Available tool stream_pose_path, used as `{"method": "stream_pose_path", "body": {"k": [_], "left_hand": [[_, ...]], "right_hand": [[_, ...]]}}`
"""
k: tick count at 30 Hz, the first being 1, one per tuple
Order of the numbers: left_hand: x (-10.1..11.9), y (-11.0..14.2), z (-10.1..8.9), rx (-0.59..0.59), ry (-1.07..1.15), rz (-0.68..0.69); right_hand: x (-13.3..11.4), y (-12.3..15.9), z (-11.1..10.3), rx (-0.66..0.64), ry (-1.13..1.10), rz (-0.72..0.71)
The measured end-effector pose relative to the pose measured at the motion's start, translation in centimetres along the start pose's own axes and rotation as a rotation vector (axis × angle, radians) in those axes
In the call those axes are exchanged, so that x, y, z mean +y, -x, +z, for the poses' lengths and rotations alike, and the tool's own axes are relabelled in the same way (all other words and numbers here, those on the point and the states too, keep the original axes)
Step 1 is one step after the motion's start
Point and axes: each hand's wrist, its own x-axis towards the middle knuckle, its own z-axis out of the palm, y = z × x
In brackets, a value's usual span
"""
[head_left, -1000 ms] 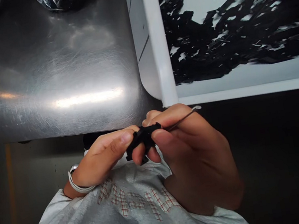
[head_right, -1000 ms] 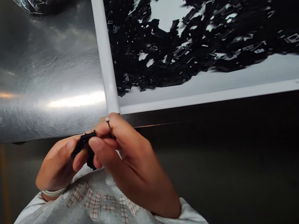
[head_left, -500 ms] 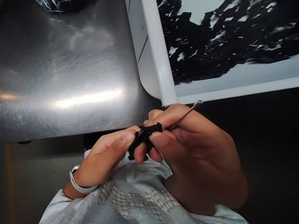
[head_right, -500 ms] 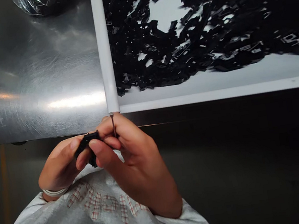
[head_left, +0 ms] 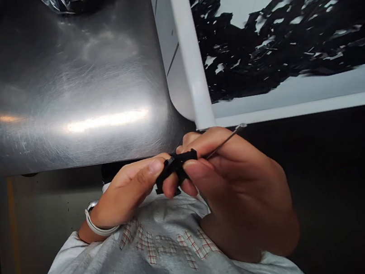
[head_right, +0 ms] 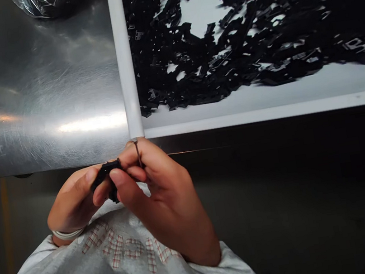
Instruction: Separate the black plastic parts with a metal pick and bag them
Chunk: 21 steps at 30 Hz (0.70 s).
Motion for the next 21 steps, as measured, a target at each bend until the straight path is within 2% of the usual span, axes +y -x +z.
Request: {"method": "stream_pose_path", "body": {"k": [7,12,18,21], "left_hand": [[-0.2,-0.5,0.1,0.001,0.189,-0.041],[-0.1,-0.3,-0.1,0.058,0.162,-0.034],[-0.1,0.2,-0.1,0.161,0.091,0.029],[-0.2,0.3,-0.1,0.192,0.090,0.064]], "right_hand": [[0.4,0.3,0.0,0.018,-0.123,0.032],[0.0,0.6,0.4,0.085,-0.222,-0.014],[-1.0,1.3,0.6,0.300,-0.001,-0.099],[-0.9,1.4,0.5,0.362,0.104,-0.211]]}}
